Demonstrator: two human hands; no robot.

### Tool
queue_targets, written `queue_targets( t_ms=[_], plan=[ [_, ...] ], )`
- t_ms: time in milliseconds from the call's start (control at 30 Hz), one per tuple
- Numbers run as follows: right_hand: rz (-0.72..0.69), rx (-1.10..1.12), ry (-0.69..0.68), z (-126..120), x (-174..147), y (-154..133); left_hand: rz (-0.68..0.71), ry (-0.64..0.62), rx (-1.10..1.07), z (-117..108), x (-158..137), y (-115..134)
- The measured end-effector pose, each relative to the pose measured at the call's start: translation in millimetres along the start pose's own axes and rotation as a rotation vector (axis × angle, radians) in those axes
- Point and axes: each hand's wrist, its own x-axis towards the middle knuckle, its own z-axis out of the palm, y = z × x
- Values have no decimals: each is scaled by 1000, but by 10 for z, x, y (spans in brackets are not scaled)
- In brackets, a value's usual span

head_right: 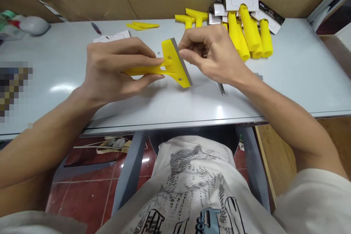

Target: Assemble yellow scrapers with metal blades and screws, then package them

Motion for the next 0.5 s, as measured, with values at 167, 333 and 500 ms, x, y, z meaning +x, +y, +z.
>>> queue_targets(
  t_ms=[167, 333, 500],
  plan=[
    [9, 76, 32, 54, 38, 51, -153, -35, 34, -11, 52, 58],
    [50, -22, -63, 110, 27, 71, -102, -32, -28, 20, 43, 113],
    [117, -33, -94, 103, 26, 62, -207, -138, 26, -13, 59, 139]
  ],
)
